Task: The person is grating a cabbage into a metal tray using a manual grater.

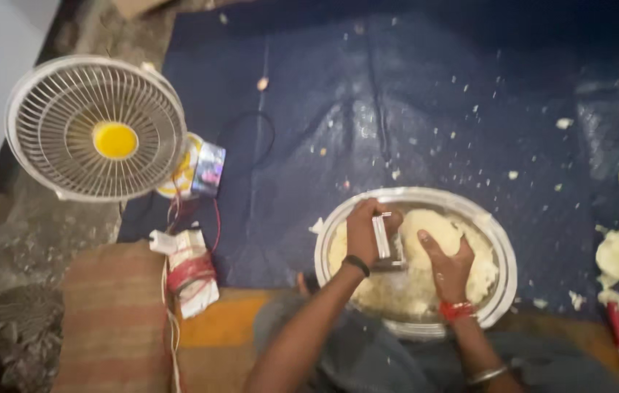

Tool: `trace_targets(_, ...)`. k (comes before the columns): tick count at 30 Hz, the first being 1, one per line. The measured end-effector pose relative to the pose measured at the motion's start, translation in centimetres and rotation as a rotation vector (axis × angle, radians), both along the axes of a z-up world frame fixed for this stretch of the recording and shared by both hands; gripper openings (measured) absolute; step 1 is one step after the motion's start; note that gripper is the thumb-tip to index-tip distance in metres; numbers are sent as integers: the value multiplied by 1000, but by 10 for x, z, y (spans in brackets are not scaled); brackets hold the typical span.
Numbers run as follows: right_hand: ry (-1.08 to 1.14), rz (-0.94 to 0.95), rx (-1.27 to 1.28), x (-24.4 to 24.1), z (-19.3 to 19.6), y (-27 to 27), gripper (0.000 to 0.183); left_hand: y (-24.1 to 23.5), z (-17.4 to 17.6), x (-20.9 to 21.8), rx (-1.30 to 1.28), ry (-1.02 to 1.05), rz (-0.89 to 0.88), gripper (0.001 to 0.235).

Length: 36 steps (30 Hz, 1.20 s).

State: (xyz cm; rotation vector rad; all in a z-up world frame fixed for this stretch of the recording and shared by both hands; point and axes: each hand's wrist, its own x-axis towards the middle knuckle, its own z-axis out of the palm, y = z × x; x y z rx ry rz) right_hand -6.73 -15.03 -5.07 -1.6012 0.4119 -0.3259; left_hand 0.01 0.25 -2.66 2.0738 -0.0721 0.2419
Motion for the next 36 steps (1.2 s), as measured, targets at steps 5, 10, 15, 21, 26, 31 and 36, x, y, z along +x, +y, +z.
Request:
trace_targets(5,66,41,96,10,9,-4,51,-1,8,1,-57,-27,35,27)
trace_targets(10,-36,79,754,-10,23,-24,50,-1,8,2,-73,-48,35,29)
trace_targets(15,180,149,693,-4,14,-46,50,-2,5,3,-77,-49,42,27)
trace_targets(21,124,261,615,0,-24,-45,52,-2,7,1,-159,-38,35,22)
trace_targets(26,184,181,531,16,-5,-24,52,-4,8,4,-78,6,50,26)
trace_targets(31,110,93,582,19,-6,-10,68,-3,4,4,-63,-58,36,26)
trace_targets(36,55,274,529,11,5,-16,65,-3,13,1,-78,-28,44,27)
